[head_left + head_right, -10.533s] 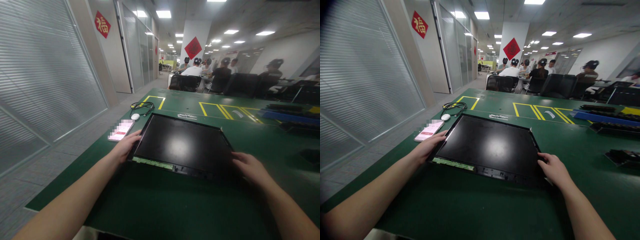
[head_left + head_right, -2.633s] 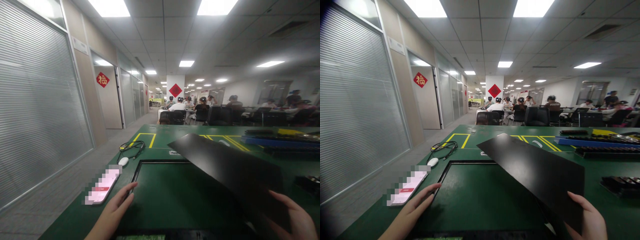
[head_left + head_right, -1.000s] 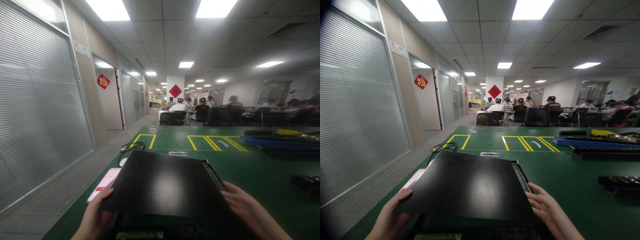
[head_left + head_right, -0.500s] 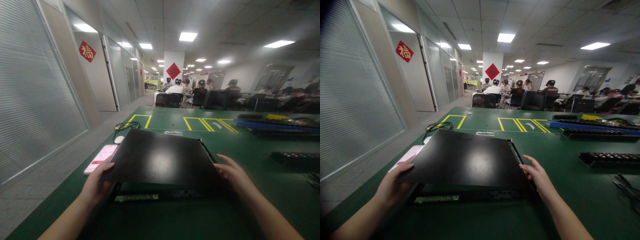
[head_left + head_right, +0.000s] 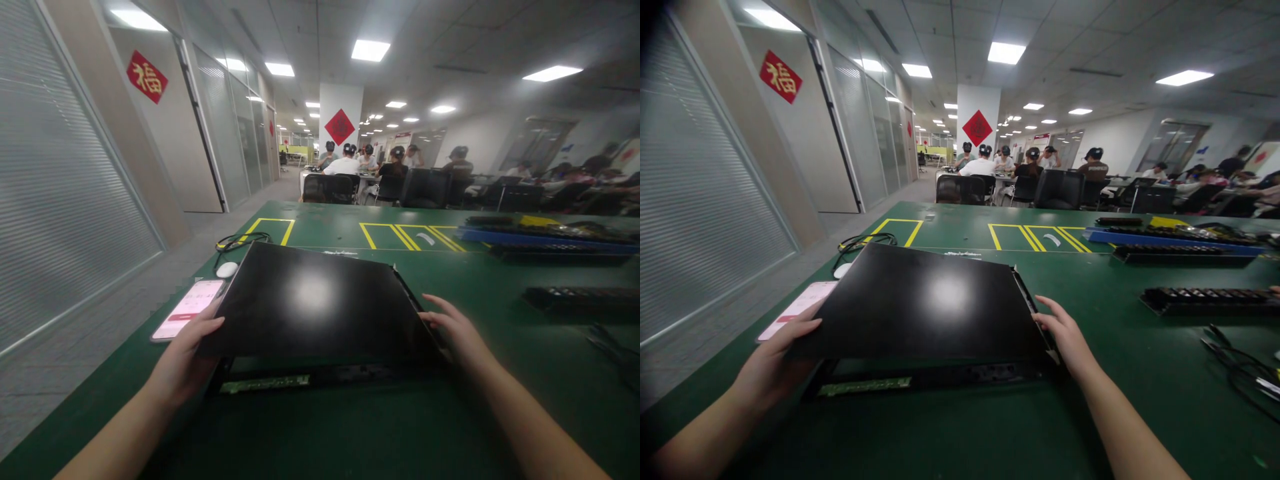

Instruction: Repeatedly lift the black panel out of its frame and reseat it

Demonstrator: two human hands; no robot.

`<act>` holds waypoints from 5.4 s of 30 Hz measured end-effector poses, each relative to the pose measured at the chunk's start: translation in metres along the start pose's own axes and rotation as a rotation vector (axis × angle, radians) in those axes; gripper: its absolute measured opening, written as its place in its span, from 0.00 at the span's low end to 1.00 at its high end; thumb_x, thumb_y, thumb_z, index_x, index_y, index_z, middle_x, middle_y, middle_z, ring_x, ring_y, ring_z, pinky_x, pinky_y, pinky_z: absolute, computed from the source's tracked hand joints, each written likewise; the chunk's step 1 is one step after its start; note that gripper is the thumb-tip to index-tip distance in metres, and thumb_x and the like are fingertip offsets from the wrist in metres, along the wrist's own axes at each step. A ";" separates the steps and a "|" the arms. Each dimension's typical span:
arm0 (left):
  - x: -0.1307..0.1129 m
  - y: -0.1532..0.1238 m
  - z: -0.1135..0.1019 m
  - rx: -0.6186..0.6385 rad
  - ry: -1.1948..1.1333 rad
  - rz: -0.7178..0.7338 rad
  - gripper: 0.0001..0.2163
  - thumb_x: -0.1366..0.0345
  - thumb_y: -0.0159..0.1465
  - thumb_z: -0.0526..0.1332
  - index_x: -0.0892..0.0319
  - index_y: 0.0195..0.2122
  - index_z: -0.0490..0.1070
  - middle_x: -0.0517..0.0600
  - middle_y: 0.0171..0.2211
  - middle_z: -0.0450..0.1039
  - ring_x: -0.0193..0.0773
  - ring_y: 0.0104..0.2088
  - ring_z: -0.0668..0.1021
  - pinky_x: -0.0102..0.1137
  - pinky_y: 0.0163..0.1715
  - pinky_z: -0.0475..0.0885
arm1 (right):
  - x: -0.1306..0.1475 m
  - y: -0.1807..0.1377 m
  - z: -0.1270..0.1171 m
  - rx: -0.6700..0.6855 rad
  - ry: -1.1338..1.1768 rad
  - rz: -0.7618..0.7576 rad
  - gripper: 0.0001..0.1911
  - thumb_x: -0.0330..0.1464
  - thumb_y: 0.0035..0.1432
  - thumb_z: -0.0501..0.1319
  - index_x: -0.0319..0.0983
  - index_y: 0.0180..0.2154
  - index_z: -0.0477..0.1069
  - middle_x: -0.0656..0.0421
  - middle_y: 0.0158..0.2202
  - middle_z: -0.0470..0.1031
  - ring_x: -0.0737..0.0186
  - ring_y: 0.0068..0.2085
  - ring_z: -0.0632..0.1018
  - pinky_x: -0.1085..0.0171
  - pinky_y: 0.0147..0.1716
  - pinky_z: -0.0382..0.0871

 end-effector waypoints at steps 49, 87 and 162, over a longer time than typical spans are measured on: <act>0.015 0.006 0.009 -0.042 -0.055 -0.198 0.31 0.75 0.54 0.67 0.57 0.61 0.72 0.56 0.50 0.81 0.49 0.40 0.85 0.32 0.34 0.80 | -0.011 0.001 0.001 0.051 -0.057 0.014 0.24 0.44 0.53 0.62 0.45 0.52 0.72 0.54 0.46 0.82 0.49 0.45 0.81 0.56 0.41 0.74; 0.014 0.005 0.013 -0.041 0.052 -0.197 0.34 0.71 0.56 0.66 0.56 0.66 0.64 0.54 0.50 0.80 0.45 0.40 0.84 0.28 0.29 0.78 | -0.009 0.003 0.000 -0.015 -0.415 -0.123 0.20 0.43 0.53 0.60 0.43 0.45 0.79 0.55 0.44 0.83 0.51 0.46 0.81 0.56 0.47 0.72; 0.023 0.028 -0.026 -0.038 0.755 0.173 0.25 0.52 0.52 0.68 0.57 0.50 0.80 0.58 0.67 0.63 0.60 0.67 0.63 0.48 0.63 0.63 | -0.034 0.029 -0.009 -0.019 -0.544 -0.176 0.21 0.32 0.47 0.60 0.40 0.44 0.81 0.50 0.49 0.78 0.51 0.48 0.78 0.53 0.52 0.70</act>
Point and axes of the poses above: each hand's wrist, its own y-axis towards the middle knuckle, its own z-axis out of the palm, x = y × z, the point moved 2 cm from there along y, towards the middle knuckle
